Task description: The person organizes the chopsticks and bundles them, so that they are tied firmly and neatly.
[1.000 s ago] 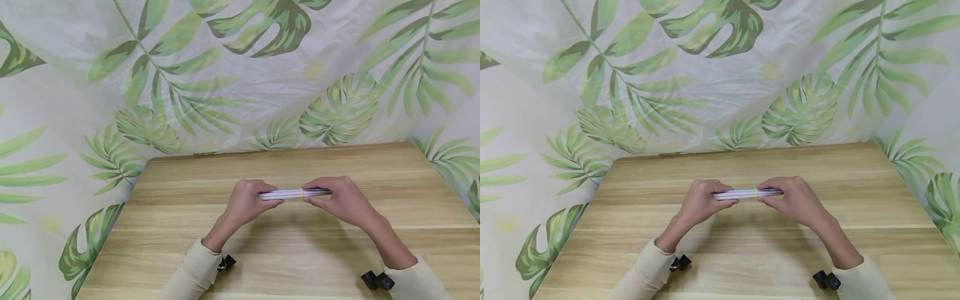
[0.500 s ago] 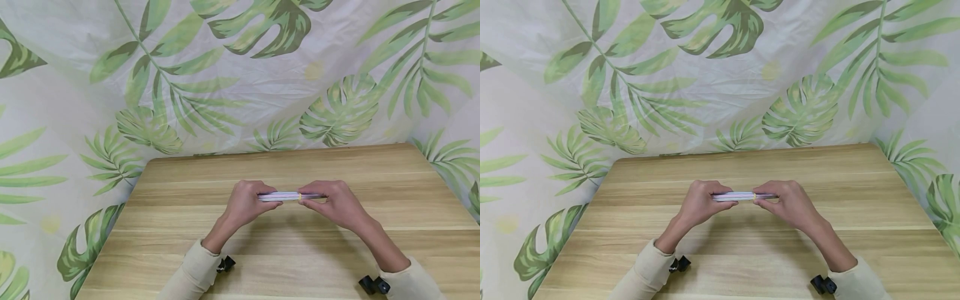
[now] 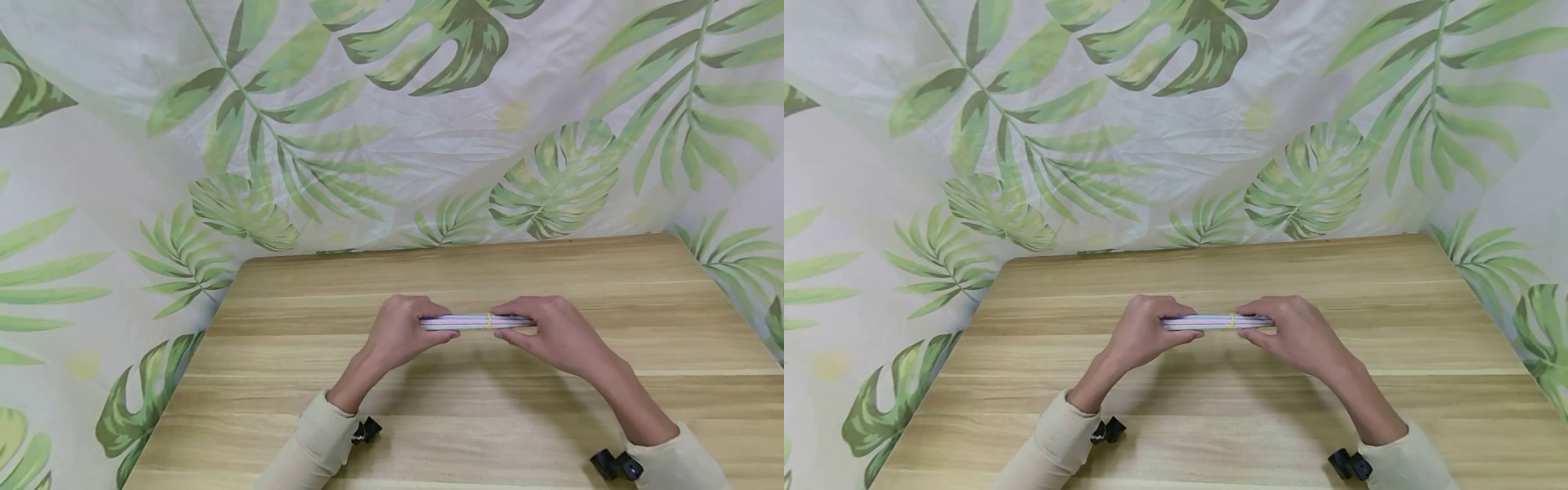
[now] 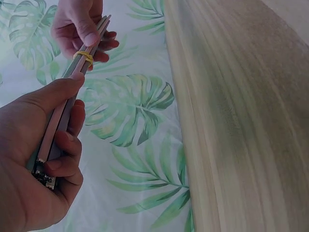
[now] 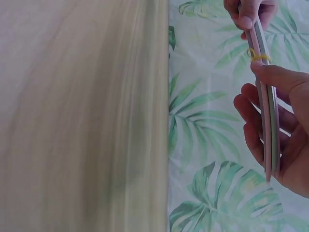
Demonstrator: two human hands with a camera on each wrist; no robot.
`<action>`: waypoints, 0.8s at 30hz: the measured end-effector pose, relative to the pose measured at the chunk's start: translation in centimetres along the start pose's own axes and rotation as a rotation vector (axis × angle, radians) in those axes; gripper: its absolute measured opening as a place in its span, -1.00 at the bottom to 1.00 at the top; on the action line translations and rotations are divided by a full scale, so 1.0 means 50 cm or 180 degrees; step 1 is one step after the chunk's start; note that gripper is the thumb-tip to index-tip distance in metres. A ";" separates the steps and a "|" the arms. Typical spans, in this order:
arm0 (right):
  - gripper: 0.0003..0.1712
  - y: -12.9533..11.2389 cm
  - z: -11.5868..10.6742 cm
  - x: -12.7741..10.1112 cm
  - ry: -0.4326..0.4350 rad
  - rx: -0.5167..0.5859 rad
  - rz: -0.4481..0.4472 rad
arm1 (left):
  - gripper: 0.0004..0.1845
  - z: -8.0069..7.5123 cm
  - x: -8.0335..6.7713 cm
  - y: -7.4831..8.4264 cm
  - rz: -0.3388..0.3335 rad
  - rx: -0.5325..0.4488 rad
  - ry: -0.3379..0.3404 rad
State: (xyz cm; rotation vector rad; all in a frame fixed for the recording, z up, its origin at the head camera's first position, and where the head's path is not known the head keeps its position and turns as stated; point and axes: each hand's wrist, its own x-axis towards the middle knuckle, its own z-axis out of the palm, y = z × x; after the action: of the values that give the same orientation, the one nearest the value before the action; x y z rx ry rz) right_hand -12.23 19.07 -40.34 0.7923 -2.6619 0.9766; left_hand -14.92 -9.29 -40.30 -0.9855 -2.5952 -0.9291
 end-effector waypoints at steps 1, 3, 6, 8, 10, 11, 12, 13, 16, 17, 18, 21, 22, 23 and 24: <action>-0.69 0.002 -0.002 -0.002 -0.0011 -0.0038 0.0038 | -0.81 -0.002 -0.001 -0.001 -0.0007 0.0010 -0.0002; -0.71 0.008 -0.005 -0.008 -0.0008 -0.0041 0.0100 | -0.82 -0.005 -0.003 -0.005 -0.0012 0.0037 -0.0003; -0.74 0.019 -0.007 -0.017 -0.0004 0.0108 0.0171 | -0.81 -0.010 -0.008 -0.009 -0.0023 0.0078 -0.0006; -0.74 0.025 -0.009 -0.021 -0.0001 0.0250 0.0173 | -0.80 -0.014 -0.012 -0.011 -0.0046 0.0080 -0.0010; -0.75 0.029 -0.012 -0.026 0.0020 0.0365 0.0168 | -0.78 -0.017 -0.016 -0.014 -0.0077 0.0070 -0.0003; -0.76 0.030 -0.014 -0.027 0.0040 0.0420 0.0166 | -0.77 -0.019 -0.018 -0.015 -0.0093 0.0058 0.0001; -0.76 0.031 -0.015 -0.029 0.0061 0.0468 0.0169 | -0.76 -0.021 -0.020 -0.016 -0.0105 0.0039 0.0005; -0.76 0.032 -0.017 -0.030 0.0079 0.0498 0.0177 | -0.75 -0.023 -0.022 -0.017 -0.0119 0.0015 0.0001; -0.76 0.033 -0.020 -0.033 0.0103 0.0558 0.0237 | -0.74 -0.028 -0.027 -0.023 -0.0140 -0.0085 -0.0033; -0.76 0.033 -0.021 -0.033 0.0099 0.0577 0.0259 | -0.74 -0.029 -0.028 -0.025 -0.0145 -0.0122 -0.0051; -0.76 0.034 -0.021 -0.034 0.0086 0.0588 0.0289 | -0.73 -0.030 -0.030 -0.027 -0.0152 -0.0149 -0.0071; -0.74 0.036 -0.022 -0.034 0.0049 0.0608 0.0328 | -0.71 -0.032 -0.034 -0.034 -0.0171 -0.0226 -0.0122; -0.75 0.037 -0.022 -0.033 0.0037 0.0613 0.0328 | -0.70 -0.032 -0.035 -0.036 -0.0183 -0.0243 -0.0138; -0.74 0.037 -0.022 -0.033 0.0023 0.0614 0.0328 | -0.69 -0.034 -0.036 -0.038 -0.0193 -0.0267 -0.0153; -0.74 0.038 -0.023 -0.033 0.0011 0.0614 0.0320 | -0.68 -0.035 -0.038 -0.040 -0.0210 -0.0287 -0.0169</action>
State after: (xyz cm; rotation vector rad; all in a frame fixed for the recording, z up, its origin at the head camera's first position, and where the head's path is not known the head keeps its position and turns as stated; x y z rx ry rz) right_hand -11.89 21.68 -41.08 0.6973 -2.6557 1.2741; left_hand -14.85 -12.52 -40.67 -0.9644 -2.6657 -1.0589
